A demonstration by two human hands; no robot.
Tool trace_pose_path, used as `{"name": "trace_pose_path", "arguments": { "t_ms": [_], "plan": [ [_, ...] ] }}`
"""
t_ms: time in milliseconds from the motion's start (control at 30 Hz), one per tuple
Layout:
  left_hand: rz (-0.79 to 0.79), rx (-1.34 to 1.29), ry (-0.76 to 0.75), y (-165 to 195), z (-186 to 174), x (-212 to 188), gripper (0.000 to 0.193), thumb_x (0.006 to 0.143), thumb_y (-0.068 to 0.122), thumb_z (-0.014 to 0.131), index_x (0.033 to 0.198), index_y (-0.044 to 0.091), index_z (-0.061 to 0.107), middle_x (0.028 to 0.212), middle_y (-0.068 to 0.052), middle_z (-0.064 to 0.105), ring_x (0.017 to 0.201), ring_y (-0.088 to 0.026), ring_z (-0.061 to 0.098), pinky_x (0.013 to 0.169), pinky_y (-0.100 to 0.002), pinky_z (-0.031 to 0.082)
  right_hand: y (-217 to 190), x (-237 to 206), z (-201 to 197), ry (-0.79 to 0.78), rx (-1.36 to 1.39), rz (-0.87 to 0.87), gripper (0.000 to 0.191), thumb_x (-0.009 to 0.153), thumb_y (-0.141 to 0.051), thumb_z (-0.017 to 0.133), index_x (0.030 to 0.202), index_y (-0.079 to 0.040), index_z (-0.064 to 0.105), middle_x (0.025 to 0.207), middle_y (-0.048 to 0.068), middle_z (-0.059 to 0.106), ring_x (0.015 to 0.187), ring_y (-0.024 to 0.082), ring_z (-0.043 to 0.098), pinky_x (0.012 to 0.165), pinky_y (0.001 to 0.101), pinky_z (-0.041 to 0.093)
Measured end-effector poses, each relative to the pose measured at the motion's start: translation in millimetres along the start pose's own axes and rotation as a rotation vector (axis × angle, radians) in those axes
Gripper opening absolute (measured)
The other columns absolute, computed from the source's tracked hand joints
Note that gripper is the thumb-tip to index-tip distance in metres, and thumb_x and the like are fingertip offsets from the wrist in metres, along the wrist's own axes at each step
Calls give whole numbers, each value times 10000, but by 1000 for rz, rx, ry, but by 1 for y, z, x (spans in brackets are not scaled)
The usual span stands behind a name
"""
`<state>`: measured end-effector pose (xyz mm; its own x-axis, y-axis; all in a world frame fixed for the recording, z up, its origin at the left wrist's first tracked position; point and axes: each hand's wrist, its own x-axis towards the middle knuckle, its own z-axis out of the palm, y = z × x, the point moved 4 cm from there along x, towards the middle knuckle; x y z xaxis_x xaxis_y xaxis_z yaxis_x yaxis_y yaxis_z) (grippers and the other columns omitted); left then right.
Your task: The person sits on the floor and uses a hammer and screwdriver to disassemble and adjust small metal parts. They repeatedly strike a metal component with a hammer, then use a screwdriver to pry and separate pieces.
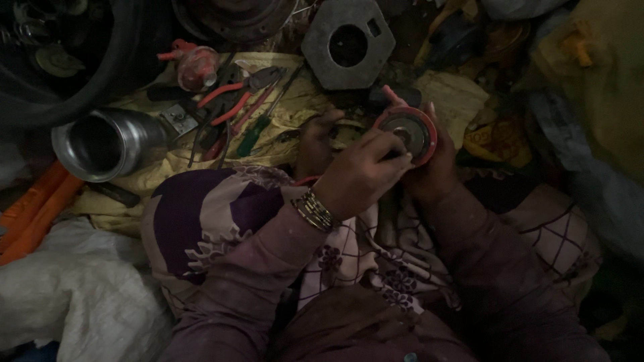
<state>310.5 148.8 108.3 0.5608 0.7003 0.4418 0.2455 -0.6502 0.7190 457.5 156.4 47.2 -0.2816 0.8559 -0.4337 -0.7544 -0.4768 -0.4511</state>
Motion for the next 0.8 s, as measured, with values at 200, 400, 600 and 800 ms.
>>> {"name": "trace_pose_path", "arguments": {
  "t_ms": [200, 400, 600, 800],
  "plan": [
    [33, 151, 42, 9, 6, -1, 193, 933, 21, 743, 1096, -66, 687, 1113, -160, 619, 1049, -314, 641, 882, -436, 597, 1, -2, -3, -5, -103, 6, 758, 1135, -536, 403, 1725, -71, 300, 1175, 72, 675, 945, 170, 662, 870, 375, 599],
    [-60, 174, 68, 7, 16, -5, 224, 901, 18, 746, 1089, -62, 653, 1112, -182, 605, 1013, -328, 630, 884, -434, 579, 2, -1, 1, -154, -119, -4, 670, 1210, -508, 410, 1745, -114, 327, 1169, 87, 674, 933, 175, 649, 888, 396, 595],
    [-141, 30, 134, -16, 18, -10, 237, 914, 27, 755, 1087, -22, 601, 1111, -184, 583, 1022, -359, 625, 904, -448, 581, 5, 6, -19, 96, -198, 0, 695, 1129, -508, 396, 1686, -94, 361, 1275, 68, 658, 1064, 166, 658, 954, 370, 593],
    [71, 67, 94, 8, 28, -11, 307, 892, 53, 746, 1145, -49, 607, 1218, -224, 587, 1125, -393, 620, 969, -475, 568, 2, 3, -22, -292, -104, -161, 591, 1288, -460, 402, 1723, -64, 347, 1172, 149, 655, 958, 197, 644, 836, 392, 581]
  ]
}}
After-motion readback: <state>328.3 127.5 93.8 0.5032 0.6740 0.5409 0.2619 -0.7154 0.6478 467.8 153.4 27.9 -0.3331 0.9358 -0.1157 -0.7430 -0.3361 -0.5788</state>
